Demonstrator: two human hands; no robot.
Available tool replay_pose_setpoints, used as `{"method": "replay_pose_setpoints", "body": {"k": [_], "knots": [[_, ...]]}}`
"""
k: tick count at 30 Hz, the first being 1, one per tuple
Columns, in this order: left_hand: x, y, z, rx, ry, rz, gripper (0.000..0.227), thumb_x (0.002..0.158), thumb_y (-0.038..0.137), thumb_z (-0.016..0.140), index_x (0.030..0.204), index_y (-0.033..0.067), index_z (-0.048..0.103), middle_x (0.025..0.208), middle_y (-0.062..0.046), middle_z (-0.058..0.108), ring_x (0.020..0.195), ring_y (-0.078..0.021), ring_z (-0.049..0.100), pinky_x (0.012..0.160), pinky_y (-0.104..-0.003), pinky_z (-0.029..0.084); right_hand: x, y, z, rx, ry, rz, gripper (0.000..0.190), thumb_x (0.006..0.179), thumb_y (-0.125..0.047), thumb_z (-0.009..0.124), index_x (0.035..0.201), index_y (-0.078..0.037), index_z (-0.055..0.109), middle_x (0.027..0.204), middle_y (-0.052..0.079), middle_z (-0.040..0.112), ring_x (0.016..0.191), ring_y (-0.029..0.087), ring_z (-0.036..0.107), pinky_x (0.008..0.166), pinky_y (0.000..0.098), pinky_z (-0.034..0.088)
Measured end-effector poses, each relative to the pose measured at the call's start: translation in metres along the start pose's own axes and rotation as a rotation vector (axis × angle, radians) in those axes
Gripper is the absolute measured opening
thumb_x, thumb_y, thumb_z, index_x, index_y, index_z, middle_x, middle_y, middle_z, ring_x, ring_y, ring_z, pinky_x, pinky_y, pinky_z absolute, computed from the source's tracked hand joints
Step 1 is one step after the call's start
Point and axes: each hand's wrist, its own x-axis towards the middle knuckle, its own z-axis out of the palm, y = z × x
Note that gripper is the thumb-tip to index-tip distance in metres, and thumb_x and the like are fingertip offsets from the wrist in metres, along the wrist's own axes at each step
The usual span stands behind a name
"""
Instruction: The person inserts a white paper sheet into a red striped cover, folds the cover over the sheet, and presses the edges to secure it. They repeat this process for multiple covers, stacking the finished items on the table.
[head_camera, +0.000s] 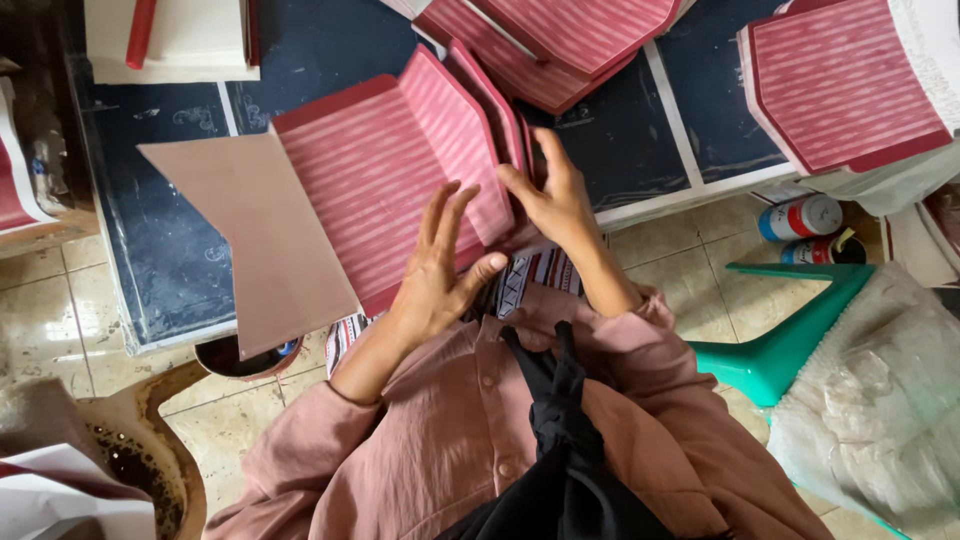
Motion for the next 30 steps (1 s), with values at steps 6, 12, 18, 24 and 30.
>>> {"method": "replay_pose_setpoints", "body": {"k": [6,12,18,24,30], "knots": [[-0.004,-0.035,0.01,-0.008,0.053,0.02,0.083,0.083,0.035,0.068,0.145,0.006,0.021,0.134,-0.033,0.035,0.124,-0.0553,0.035,0.1,-0.066,0.031,0.024,0.029,0.045,0.038,-0.068,0.127,0.068,0.07,-0.039,0.078,0.123,-0.022,0.04,0.112,0.022,0.06,0.104,0.045,0.056,0.089,0.0542,0.046],[-0.025,-0.03,0.006,0.43,0.267,0.382,0.065,0.091,0.035,0.063,0.141,0.0078,0.034,0.141,-0.027,0.03,0.132,-0.0452,0.036,0.104,-0.06,0.037,0.033,-0.028,-0.009,0.475,0.181,-0.139,0.029,0.074,-0.018,0.073,0.096,-0.012,0.055,0.085,0.005,0.057,0.079,0.017,0.052,0.073,0.0306,0.041],[-0.037,-0.057,-0.018,0.672,0.346,0.395,0.059,0.095,0.037,0.064,0.141,0.0137,0.036,0.146,-0.022,0.026,0.135,-0.0379,0.036,0.107,-0.063,0.037,0.091,0.006,-0.07,0.755,0.448,-0.306,0.025,0.084,0.002,0.067,0.101,-0.008,0.051,0.089,0.006,0.058,0.078,0.015,0.054,0.072,0.0282,0.045],[-0.053,-0.092,-0.035,0.798,0.338,0.29,0.058,0.098,0.037,0.056,0.146,0.0177,0.029,0.149,-0.022,0.021,0.136,-0.0399,0.035,0.108,-0.061,0.034,0.151,0.13,-0.059,0.35,0.598,0.138,0.053,0.061,-0.026,0.088,0.095,-0.009,0.05,0.097,0.008,0.063,0.085,0.019,0.062,0.073,0.0332,0.056],[-0.059,-0.113,-0.048,0.772,0.304,0.243,0.058,0.097,0.031,0.058,0.144,0.0115,0.03,0.148,-0.024,0.022,0.132,-0.045,0.036,0.103,-0.06,0.036,0.173,0.096,-0.059,0.808,0.464,0.565,0.071,0.052,-0.026,0.089,0.114,-0.007,0.061,0.102,0.012,0.072,0.089,0.029,0.073,0.074,0.0459,0.063]]}}
